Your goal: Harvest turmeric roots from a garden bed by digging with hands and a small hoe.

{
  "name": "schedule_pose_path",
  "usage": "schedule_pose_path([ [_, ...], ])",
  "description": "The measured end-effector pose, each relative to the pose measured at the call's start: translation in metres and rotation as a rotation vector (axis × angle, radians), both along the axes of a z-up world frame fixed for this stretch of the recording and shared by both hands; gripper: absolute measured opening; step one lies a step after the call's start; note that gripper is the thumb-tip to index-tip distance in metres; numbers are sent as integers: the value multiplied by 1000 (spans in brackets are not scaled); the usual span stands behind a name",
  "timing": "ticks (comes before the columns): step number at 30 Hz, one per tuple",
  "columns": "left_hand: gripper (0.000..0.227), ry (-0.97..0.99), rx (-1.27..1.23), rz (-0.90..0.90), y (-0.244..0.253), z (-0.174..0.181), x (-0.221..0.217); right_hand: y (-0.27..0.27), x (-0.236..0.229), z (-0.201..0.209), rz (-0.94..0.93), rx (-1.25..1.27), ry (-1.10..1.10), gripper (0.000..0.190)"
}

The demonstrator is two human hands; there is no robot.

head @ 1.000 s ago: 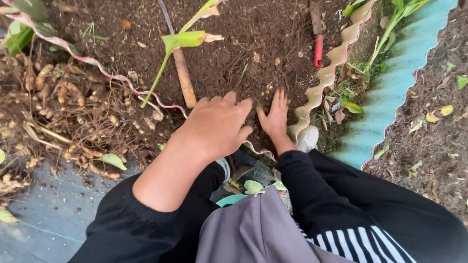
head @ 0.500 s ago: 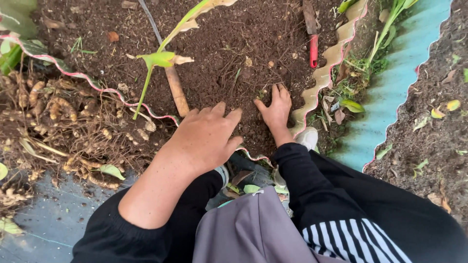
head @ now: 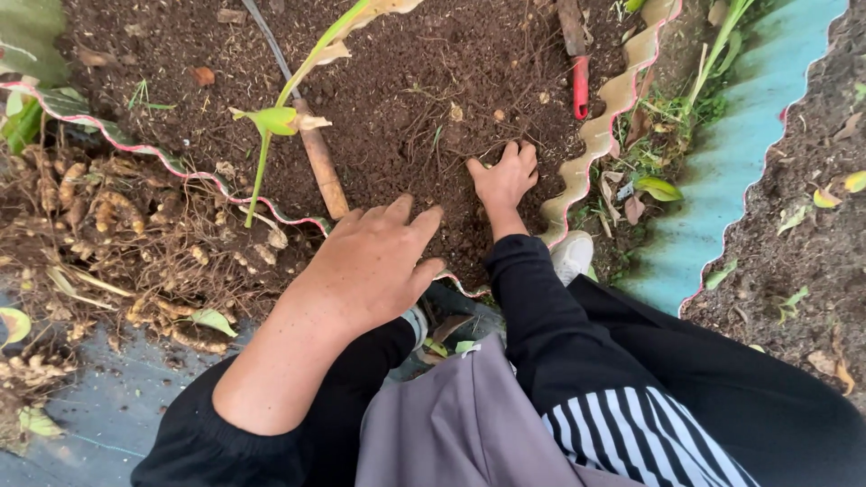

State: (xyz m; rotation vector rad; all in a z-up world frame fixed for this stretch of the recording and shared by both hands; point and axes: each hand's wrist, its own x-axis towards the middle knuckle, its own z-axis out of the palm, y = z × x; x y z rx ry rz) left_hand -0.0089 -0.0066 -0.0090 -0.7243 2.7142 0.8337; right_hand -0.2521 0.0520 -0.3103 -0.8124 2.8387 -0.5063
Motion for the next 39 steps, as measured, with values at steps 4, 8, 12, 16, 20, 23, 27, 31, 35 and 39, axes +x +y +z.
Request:
schedule_pose_path([
  [4, 60, -9, 6, 17, 0, 1, 3, -4, -6, 11, -3, 48, -80, 75],
  [8, 60, -33, 27, 20, 0, 1, 5, -1, -11, 14, 98, 17, 0, 68],
  [12, 60, 30, -21, 19, 1, 1, 3, 1, -15, 28, 214, 120, -17, 37],
  [16, 60, -13, 7, -10, 1, 7, -3, 2, 11, -40, 319, -8, 247, 36],
  [20, 58, -7, 7, -32, 6, 6, -2, 8, 72, 41, 401, 250, 770, 43],
  [23, 56, 29, -12, -22, 5, 4, 0, 3, 80, 92, 705, 184, 522, 50],
  [27, 60, 35, -18, -10, 6, 2, 7, -4, 55, 53, 525, 172, -194, 50],
  [31, 60, -5, 2, -5, 3, 9, 4, -19, 56, 53, 517, 322, 172, 82],
  [35, 61, -10, 5, -29, 5, 4, 4, -2, 112, 84, 546, 449, -167, 91],
  [39, 60, 129, -53, -13, 6, -3, 13, -7, 117, 52, 635, -27, -671, 60],
])
